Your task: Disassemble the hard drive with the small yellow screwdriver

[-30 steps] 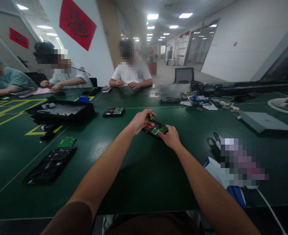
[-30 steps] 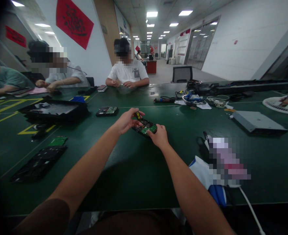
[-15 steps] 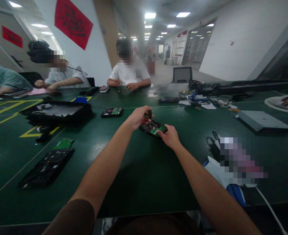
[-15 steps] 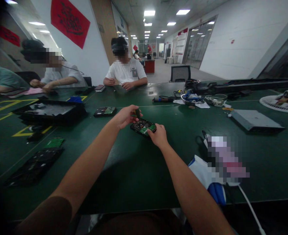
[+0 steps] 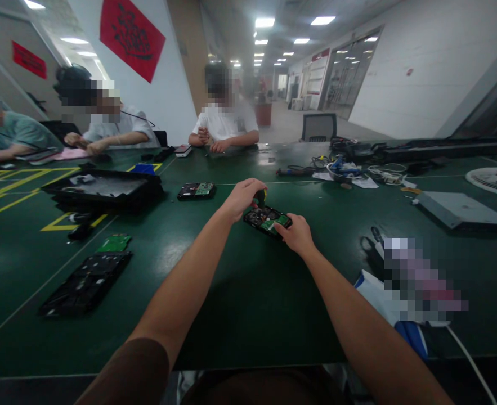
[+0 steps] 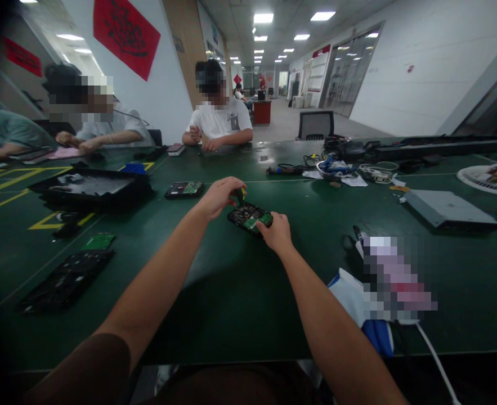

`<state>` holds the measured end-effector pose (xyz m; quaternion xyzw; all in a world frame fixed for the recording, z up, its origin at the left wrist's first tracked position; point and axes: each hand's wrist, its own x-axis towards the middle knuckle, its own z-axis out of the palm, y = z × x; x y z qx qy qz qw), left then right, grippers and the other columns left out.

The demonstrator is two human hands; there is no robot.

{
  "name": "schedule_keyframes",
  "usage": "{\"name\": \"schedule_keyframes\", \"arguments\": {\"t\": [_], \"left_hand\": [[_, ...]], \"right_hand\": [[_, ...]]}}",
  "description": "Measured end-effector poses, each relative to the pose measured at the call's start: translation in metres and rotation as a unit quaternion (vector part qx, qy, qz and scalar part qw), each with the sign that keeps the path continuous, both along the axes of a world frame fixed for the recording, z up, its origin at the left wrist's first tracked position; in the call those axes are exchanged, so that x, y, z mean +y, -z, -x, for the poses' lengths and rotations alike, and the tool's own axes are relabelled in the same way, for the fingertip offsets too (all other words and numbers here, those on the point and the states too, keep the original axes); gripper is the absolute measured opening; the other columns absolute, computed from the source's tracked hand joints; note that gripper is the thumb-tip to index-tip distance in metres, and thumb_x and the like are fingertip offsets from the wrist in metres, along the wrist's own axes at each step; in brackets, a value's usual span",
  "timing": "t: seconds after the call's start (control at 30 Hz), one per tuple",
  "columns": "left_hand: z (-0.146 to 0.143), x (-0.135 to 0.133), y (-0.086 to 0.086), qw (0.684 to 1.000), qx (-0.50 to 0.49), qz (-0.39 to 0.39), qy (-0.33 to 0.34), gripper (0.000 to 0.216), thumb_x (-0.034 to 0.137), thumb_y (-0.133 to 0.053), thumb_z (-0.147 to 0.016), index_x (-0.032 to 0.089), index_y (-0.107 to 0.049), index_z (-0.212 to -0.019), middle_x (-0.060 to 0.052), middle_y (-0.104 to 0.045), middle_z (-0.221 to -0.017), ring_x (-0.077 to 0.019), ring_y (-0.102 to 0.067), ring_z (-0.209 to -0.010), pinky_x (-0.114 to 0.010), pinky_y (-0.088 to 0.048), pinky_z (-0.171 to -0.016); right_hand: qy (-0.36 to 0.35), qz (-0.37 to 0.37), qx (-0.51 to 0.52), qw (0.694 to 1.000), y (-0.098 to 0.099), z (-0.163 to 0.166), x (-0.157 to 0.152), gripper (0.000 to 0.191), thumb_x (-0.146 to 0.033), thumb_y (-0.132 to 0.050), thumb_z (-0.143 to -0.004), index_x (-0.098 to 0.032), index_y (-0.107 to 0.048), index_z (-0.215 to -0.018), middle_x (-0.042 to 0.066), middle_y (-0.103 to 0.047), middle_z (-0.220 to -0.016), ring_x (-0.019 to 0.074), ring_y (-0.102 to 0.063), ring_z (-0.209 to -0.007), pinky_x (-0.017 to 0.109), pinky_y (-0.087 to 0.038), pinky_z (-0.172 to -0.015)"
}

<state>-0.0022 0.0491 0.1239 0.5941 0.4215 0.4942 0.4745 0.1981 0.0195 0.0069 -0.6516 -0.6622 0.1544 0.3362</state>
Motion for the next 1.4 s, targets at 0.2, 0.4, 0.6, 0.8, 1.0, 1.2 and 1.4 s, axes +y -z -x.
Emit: {"name": "schedule_keyframes", "arguments": {"t": [0.2,0.4,0.6,0.8,1.0,1.2,1.4], "left_hand": [[0.002,-0.001,0.001,0.995,-0.085,0.048,0.034,0.019,0.035,-0.064,-0.08,0.017,-0.067,-0.086,-0.009,-0.073,-0.087,-0.0207,-0.067,-0.082,-0.024,-0.047,-0.055],[0.0,0.0,0.001,0.996,-0.078,0.026,0.032,0.022,0.031,-0.062,-0.083,0.014,-0.075,-0.084,-0.011,-0.071,-0.095,-0.0182,-0.063,-0.083,-0.023,-0.047,-0.057],[-0.005,-0.002,0.004,0.988,-0.125,0.076,0.056,0.02,0.032,-0.067,-0.084,0.015,-0.069,-0.096,-0.01,-0.071,-0.087,-0.0194,-0.067,-0.078,-0.026,-0.051,-0.057],[-0.006,0.0,0.005,0.993,-0.106,0.046,0.01,0.016,0.03,-0.064,-0.082,0.015,-0.07,-0.083,-0.01,-0.07,-0.088,-0.0193,-0.066,-0.082,-0.024,-0.049,-0.055],[-0.001,-0.002,0.004,0.998,-0.048,0.014,-0.029,0.023,0.035,-0.064,-0.082,0.016,-0.075,-0.088,-0.01,-0.07,-0.096,-0.0192,-0.063,-0.085,-0.023,-0.046,-0.053],[-0.007,-0.001,0.008,0.984,-0.159,0.076,0.03,0.019,0.034,-0.066,-0.081,0.017,-0.065,-0.09,-0.008,-0.072,-0.088,-0.0205,-0.069,-0.084,-0.028,-0.054,-0.061],[-0.008,0.0,0.009,0.996,-0.092,0.02,-0.006,0.023,0.035,-0.061,-0.081,0.016,-0.074,-0.082,-0.009,-0.068,-0.088,-0.0183,-0.064,-0.081,-0.022,-0.044,-0.053]], "right_hand": [[0.025,-0.006,0.02,0.999,0.001,0.003,-0.006,0.061,-0.05,-0.074,-0.089,-0.011,-0.065,-0.135,0.02,-0.062,-0.13,0.0282,-0.068,-0.103,0.038,-0.057,-0.089],[0.044,-0.012,0.039,0.998,0.003,0.009,-0.004,0.062,-0.048,-0.074,-0.088,-0.009,-0.064,-0.136,0.021,-0.061,-0.129,0.0297,-0.067,-0.107,0.04,-0.056,-0.092],[0.031,-0.018,0.002,0.999,0.0,0.008,-0.003,0.055,-0.049,-0.071,-0.09,-0.011,-0.067,-0.13,0.018,-0.063,-0.123,0.0302,-0.065,-0.111,0.04,-0.051,-0.102],[0.007,-0.017,0.007,1.0,0.001,0.004,-0.006,0.056,-0.046,-0.067,-0.094,-0.011,-0.064,-0.137,0.019,-0.062,-0.129,0.0291,-0.065,-0.115,0.037,-0.051,-0.102],[0.012,-0.005,-0.017,1.0,-0.007,0.002,-0.007,0.047,-0.042,-0.064,-0.095,-0.013,-0.067,-0.131,0.018,-0.064,-0.13,0.0282,-0.064,-0.117,0.039,-0.048,-0.105],[0.011,-0.024,0.002,1.0,-0.002,0.001,-0.005,0.049,-0.039,-0.064,-0.095,-0.011,-0.066,-0.135,0.019,-0.064,-0.13,0.028,-0.065,-0.113,0.039,-0.05,-0.102],[0.006,-0.02,0.027,0.999,0.005,0.0,-0.003,0.051,-0.04,-0.064,-0.095,-0.012,-0.064,-0.138,0.019,-0.062,-0.134,0.025,-0.068,-0.101,0.038,-0.054,-0.095]]}}
